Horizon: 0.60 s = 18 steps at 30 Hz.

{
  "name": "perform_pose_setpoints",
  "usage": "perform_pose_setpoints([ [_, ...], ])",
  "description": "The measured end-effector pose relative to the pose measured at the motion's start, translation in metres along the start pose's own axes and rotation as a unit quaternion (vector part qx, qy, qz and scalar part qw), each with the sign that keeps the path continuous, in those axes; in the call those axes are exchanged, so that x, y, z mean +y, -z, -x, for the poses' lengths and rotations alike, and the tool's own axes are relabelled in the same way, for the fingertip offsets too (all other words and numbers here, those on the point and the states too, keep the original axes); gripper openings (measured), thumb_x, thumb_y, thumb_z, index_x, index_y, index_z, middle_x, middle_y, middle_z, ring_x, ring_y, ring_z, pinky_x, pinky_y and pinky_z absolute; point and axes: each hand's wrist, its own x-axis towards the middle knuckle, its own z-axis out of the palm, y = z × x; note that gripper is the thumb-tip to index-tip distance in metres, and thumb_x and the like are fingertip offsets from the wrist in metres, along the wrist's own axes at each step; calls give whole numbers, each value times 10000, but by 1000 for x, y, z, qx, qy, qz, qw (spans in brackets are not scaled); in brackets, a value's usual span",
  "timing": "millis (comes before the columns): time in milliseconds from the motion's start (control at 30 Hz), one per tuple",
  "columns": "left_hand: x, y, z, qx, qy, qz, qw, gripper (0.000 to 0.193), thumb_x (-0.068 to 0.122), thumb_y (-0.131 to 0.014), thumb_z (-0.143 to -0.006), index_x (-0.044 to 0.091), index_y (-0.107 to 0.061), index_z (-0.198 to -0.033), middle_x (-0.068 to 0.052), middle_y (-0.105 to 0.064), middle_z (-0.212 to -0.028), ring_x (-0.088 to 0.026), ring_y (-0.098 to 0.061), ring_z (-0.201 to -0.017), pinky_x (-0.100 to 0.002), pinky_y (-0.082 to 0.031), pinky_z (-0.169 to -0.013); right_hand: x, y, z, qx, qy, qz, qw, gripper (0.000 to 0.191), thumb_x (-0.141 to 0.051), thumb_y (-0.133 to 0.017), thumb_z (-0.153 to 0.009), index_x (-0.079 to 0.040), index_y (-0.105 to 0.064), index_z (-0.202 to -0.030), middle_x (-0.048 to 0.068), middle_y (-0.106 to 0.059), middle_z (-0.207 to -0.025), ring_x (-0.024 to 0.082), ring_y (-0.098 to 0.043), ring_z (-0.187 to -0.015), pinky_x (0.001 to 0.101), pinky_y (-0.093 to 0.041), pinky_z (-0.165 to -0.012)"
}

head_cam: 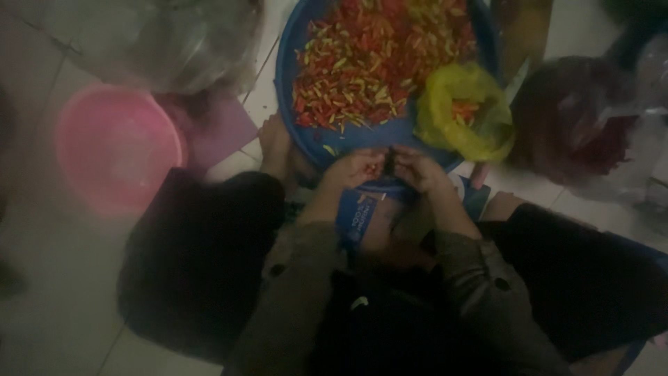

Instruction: The person sits on the floor in front of a large blue basin filled with cut red chilies. They pick up chili pieces by hand, pinch off and discard the stem ends, and drop the trimmed pieces into a yellow plastic bag set in the basin, repeating this continuously.

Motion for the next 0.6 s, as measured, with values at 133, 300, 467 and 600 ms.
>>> perform_pose_setpoints([
  [133, 8, -13, -22, 57, -97, 114, 987, 169, 155, -699, -945, 68, -655, -1084, -62, -664, -903, -205, -648, -804, -366, -544, -703, -6, -6, -8, 263, 155, 530, 791, 193, -165, -619, -1034, -25, -703, -1137, 220, -710, -1104, 346, -674, -989, 434, -546, -876],
  [300, 13, -101, -86, 151, -122, -30, 981, 258, 224, -658, -925, 103, -691, -1151, -48, -652, -919, -182, -607, -786, -337, -477, -645, 15, -31, 0, 253, 291, 607, 695, 213, -151, -620, -1004, -37, -703, -1163, 216, -697, -1157, 364, -665, -1050, 440, -531, -925],
  [467, 14, -176, -127, 153, -1, -107, 982, 417, 320, -709, -992, 7, -664, -1263, -135, -584, -1042, -278, -592, -921, -424, -566, -714, 34, -49, 5, 198, 266, 605, 724, 223, -147, -630, -992, -51, -709, -1176, 209, -704, -1172, 370, -669, -1080, 442, -532, -950],
  [600, 36, -157, -114, 69, -58, 46, 995, 445, 342, -632, -974, 60, -638, -1319, -163, -688, -1205, -296, -673, -1064, -413, -603, -810, 22, -35, -2, 218, 227, 585, 748, 233, -145, -639, -982, -62, -714, -1187, 203, -708, -1183, 375, -672, -1104, 444, -532, -969],
])
